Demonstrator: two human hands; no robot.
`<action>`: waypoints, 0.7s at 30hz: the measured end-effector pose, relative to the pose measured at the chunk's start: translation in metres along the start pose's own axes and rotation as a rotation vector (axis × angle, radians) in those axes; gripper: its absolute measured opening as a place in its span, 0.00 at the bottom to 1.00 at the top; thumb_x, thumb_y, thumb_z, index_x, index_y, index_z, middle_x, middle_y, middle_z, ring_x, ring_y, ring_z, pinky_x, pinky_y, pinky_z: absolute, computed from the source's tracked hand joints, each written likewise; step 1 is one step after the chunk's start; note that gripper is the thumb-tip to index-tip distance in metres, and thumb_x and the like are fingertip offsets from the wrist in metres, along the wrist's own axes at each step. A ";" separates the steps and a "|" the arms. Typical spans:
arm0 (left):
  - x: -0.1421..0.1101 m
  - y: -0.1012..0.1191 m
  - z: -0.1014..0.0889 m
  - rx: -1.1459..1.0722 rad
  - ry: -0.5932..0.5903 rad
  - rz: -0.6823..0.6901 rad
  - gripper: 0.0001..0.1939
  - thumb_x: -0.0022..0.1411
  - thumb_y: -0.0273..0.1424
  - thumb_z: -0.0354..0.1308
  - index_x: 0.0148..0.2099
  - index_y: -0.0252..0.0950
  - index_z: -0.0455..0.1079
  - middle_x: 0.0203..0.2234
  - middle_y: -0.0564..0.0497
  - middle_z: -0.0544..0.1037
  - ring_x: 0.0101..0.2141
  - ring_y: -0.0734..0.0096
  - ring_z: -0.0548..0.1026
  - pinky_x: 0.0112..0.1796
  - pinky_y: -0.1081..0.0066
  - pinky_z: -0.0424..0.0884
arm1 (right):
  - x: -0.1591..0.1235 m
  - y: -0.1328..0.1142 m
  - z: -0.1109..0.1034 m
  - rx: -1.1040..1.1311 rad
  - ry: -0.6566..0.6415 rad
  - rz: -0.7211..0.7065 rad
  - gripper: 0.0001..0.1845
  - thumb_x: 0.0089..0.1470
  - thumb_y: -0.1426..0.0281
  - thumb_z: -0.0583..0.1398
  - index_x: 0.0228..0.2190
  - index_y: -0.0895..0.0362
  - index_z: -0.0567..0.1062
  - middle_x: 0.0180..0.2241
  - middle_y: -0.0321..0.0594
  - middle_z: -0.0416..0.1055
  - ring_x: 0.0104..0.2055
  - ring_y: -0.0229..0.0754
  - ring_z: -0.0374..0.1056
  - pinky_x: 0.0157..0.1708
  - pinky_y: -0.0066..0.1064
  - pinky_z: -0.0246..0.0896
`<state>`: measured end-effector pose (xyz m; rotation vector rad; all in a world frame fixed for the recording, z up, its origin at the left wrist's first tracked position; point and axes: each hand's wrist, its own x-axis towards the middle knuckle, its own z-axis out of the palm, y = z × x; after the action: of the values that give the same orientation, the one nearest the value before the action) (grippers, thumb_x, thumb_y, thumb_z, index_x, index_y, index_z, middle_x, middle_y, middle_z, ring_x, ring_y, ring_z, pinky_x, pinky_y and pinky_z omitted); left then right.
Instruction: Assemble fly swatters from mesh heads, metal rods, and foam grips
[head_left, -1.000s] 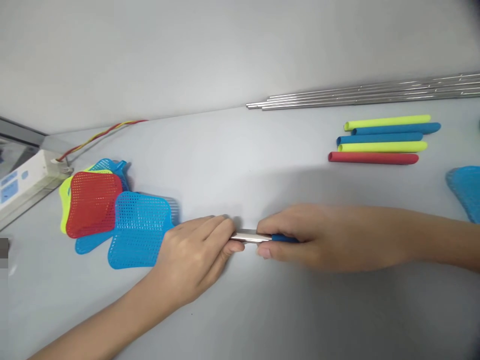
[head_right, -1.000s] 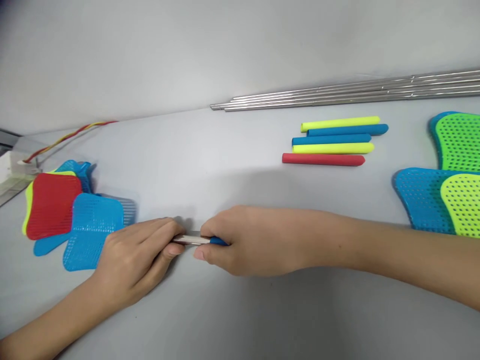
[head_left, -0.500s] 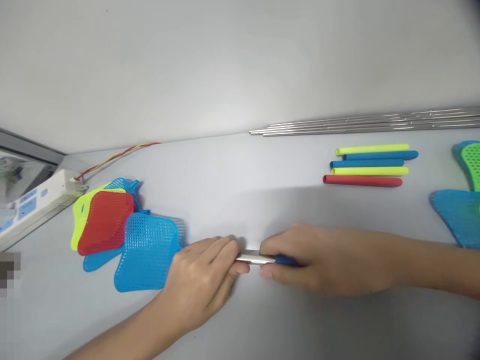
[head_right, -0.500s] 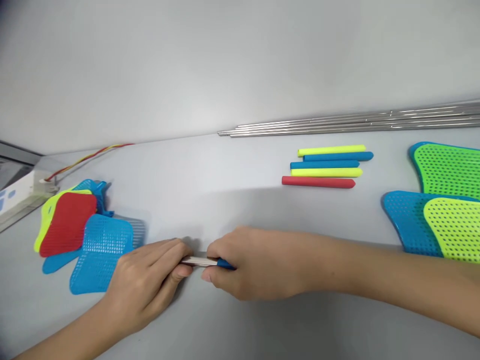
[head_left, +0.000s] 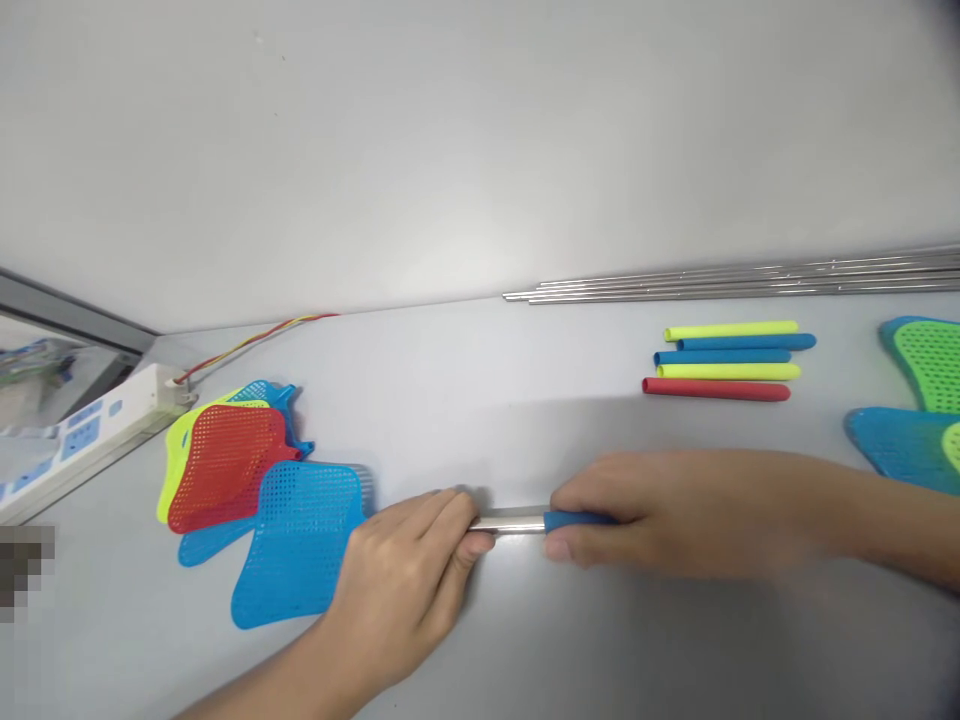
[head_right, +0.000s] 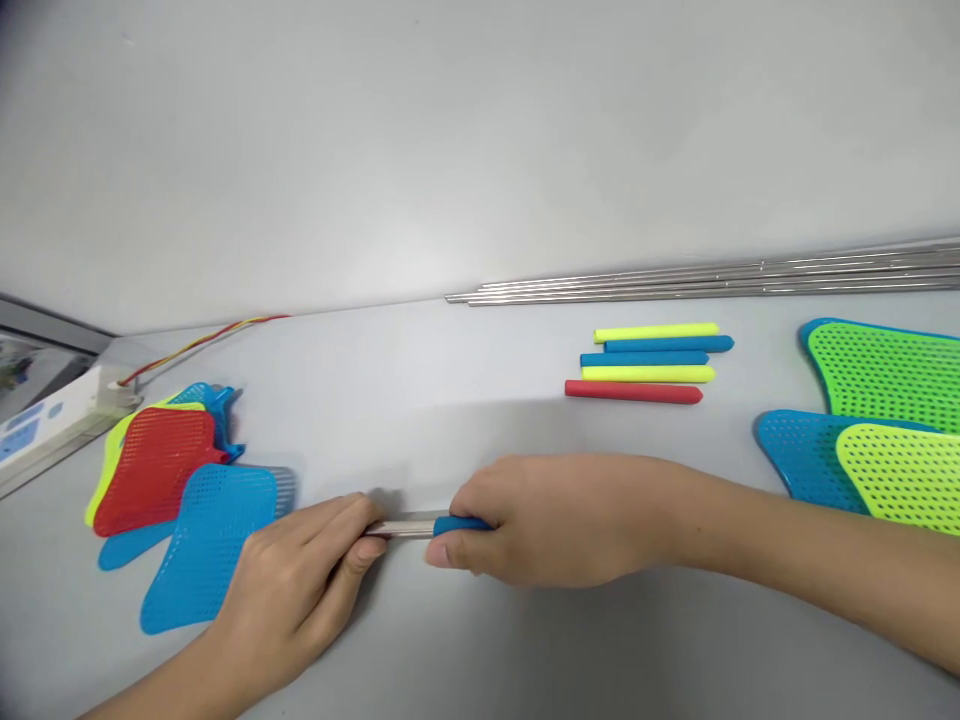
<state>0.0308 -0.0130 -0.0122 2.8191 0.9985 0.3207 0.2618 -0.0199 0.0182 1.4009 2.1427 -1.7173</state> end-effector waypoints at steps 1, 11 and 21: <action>0.000 0.000 0.000 -0.002 -0.001 0.005 0.13 0.64 0.31 0.41 0.28 0.36 0.58 0.17 0.55 0.65 0.18 0.74 0.63 0.20 0.74 0.57 | 0.000 0.000 0.001 0.009 -0.010 -0.004 0.23 0.55 0.52 0.47 0.29 0.57 0.70 0.28 0.38 0.66 0.28 0.38 0.62 0.24 0.27 0.51; -0.006 0.001 0.004 0.012 0.023 0.072 0.11 0.63 0.29 0.41 0.28 0.37 0.56 0.17 0.55 0.64 0.17 0.73 0.63 0.19 0.74 0.57 | 0.005 0.000 0.012 0.054 -0.051 -0.084 0.20 0.57 0.58 0.47 0.25 0.59 0.68 0.23 0.35 0.62 0.25 0.36 0.57 0.23 0.26 0.50; -0.008 0.002 0.007 0.027 0.022 0.111 0.09 0.64 0.28 0.40 0.31 0.37 0.55 0.16 0.56 0.63 0.16 0.72 0.62 0.18 0.73 0.57 | 0.006 -0.002 0.019 -0.047 -0.020 -0.152 0.21 0.58 0.59 0.45 0.27 0.60 0.69 0.26 0.38 0.64 0.29 0.38 0.59 0.25 0.26 0.51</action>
<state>0.0281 -0.0200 -0.0193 2.9075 0.8584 0.3534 0.2481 -0.0316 0.0089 1.2337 2.3172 -1.7084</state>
